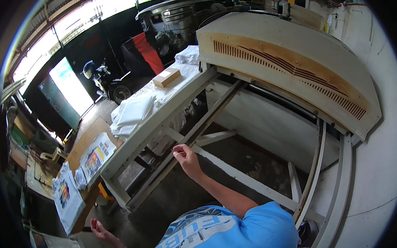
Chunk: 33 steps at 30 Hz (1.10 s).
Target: Manually operating a screen printing press to apply heat transfers to white t-shirts.
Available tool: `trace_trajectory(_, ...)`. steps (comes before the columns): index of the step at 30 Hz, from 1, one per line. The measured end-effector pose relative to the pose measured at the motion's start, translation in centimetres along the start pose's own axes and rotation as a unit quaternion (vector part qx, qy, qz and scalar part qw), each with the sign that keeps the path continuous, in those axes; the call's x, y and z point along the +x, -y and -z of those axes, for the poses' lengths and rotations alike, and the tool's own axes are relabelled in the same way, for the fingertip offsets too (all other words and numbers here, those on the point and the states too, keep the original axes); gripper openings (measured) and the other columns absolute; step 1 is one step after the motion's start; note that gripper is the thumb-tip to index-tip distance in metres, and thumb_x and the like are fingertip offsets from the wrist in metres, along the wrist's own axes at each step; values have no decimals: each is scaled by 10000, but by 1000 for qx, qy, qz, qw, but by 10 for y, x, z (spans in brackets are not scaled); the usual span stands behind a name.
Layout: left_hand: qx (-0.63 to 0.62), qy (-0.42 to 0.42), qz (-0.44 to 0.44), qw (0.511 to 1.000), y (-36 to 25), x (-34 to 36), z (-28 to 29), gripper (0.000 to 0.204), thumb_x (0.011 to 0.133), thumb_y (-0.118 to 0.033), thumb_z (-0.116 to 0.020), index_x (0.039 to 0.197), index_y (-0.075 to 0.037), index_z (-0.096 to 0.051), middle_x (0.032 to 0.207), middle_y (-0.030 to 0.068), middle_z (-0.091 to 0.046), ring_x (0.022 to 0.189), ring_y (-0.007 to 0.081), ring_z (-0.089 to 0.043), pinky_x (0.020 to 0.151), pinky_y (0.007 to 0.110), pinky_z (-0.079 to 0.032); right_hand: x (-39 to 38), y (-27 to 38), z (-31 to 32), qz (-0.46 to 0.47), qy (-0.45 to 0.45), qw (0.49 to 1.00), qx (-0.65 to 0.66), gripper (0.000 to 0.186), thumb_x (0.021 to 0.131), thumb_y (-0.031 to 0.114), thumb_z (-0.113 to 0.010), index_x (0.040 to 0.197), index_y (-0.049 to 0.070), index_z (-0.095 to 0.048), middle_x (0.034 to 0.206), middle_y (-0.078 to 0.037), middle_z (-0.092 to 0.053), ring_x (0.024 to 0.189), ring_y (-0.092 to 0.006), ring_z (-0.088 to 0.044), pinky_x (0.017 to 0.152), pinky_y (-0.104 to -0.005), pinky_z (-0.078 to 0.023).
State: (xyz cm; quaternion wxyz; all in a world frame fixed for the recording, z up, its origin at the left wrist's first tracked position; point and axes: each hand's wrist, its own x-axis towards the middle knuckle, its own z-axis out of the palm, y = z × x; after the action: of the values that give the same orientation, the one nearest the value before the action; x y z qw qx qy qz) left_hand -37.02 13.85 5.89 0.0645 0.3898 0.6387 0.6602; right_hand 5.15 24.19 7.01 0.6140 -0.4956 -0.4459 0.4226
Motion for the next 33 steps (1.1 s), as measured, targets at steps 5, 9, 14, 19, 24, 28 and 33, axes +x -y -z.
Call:
trace_trajectory(5,64,-14,-15,998,-29,-32,34,273,844,-11,-472,1115,-34,-492,855,20,-496,750,97,-470,684,208,-396,-40,-5,-33,36,82,996,0,111,784,28,-524,888,21,-562,748,-20,-562,558,-39,-482,487,-172,-418)
trace_trajectory(9,94,-61,-8,994,-28,-47,82,256,850,-33,-483,1105,-35,-500,861,22,-500,759,104,-477,692,222,-405,-54,-7,-64,15,144,989,-9,100,790,34,-534,886,25,-562,758,-16,-565,569,-35,-485,482,-170,-411)
trace_trajectory(14,155,-139,24,978,-28,-68,136,198,843,-61,-539,1037,-24,-539,850,30,-531,746,103,-493,676,234,-423,-69,-9,-115,9,222,975,-17,86,782,50,-561,866,34,-578,687,-3,-563,582,-27,-490,504,-184,-403)
trace_trajectory(19,109,-192,78,972,-23,-78,151,128,829,-83,-566,950,-41,-572,858,3,-564,723,60,-501,653,192,-427,-64,-27,-156,-1,273,962,-16,60,802,49,-552,855,41,-579,659,4,-542,545,-22,-468,460,-171,-381)
trace_trajectory(24,168,-193,103,961,-7,-86,180,84,827,-102,-580,887,-45,-596,773,-15,-565,673,46,-494,604,191,-434,-54,-47,-218,-21,315,949,-6,64,827,67,-536,875,35,-562,670,-11,-548,515,-25,-467,420,-163,-377)
trace_trajectory(28,187,-226,124,948,4,-75,208,66,807,-91,-607,847,-42,-591,768,-14,-564,635,48,-485,574,186,-435,-33,-66,-274,-2,309,950,-38,156,857,189,-529,845,40,-576,616,-17,-553,484,-37,-474,408,-188,-377)
trace_trajectory(33,250,-224,112,935,23,-32,243,114,809,-129,-617,864,-33,-590,715,-30,-555,574,28,-423,504,170,-360,17,-107,-335,-83,267,940,-197,382,875,413,-441,910,49,-551,667,-28,-553,487,-77,-485,411,-218,-384)
